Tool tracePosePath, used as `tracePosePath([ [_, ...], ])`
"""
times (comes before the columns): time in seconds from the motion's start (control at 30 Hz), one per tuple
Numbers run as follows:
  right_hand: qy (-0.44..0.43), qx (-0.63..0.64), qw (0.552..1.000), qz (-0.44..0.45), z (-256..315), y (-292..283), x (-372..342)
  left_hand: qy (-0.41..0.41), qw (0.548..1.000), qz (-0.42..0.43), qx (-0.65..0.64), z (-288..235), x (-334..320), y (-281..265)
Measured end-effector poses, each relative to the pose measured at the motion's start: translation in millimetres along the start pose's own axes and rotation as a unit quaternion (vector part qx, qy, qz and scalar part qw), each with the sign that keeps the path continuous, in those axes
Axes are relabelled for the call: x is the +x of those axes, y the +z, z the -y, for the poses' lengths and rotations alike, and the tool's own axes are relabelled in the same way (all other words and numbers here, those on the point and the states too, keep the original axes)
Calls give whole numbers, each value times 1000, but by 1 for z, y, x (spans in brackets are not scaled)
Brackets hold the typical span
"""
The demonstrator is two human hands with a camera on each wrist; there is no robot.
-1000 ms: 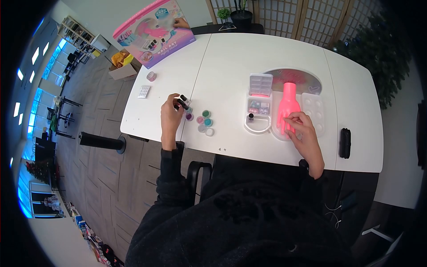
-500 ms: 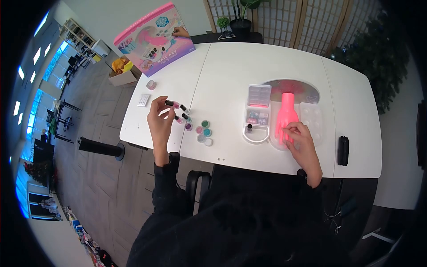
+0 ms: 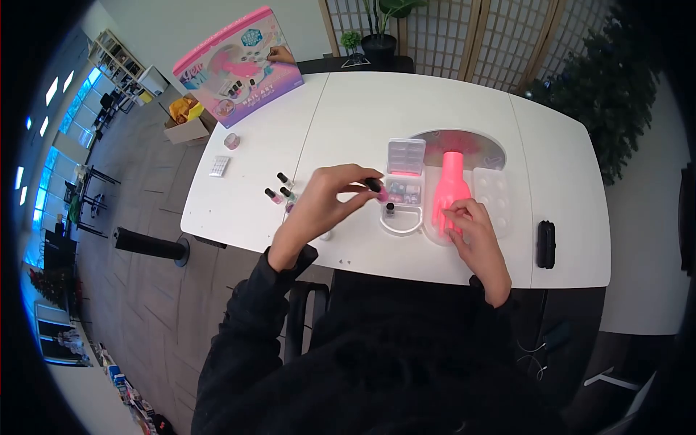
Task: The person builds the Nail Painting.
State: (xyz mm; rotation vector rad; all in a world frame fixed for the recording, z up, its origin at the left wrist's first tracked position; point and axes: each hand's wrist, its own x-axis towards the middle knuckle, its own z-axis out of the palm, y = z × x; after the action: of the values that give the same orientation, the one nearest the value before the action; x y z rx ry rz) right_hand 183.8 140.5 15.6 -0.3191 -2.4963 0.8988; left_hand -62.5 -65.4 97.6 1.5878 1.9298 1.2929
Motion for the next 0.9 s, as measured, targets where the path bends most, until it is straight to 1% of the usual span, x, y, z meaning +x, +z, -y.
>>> tracePosePath([
  [0.03,-3,-13,1000,-8,1,2,0,31,999,10,3,4,3,8],
  [0.1,-4,-26,999,-18,4,4,1,54,998,26,7,7,10,25],
  [0.17,-6,-44,999,-7,12,6,5,60,997,34,20,11,16,39],
  [0.23,-16,-64,998,-13,22,7,7,121,987,19,102,20,18,52],
  [0.3,-36,-86,995,-27,23,6,12,118,986,15,119,28,22,58],
  [0.37,-22,-58,998,-12,20,9,14,100,984,36,146,31,21,63],
  [0.43,-28,-53,998,-8,24,8,16,99,981,25,164,36,16,68],
  [0.5,-26,-49,998,-2,25,8,14,86,971,29,223,34,12,71],
  [0.6,-33,-50,998,12,22,10,13,64,972,41,224,40,8,74],
  [0.73,-28,-61,998,18,20,11,11,78,966,28,246,46,5,80],
  [0.8,-29,-55,998,12,20,11,12,69,959,32,275,47,4,84],
  [0.9,-30,-58,998,16,20,12,11,69,958,26,276,44,2,86],
])
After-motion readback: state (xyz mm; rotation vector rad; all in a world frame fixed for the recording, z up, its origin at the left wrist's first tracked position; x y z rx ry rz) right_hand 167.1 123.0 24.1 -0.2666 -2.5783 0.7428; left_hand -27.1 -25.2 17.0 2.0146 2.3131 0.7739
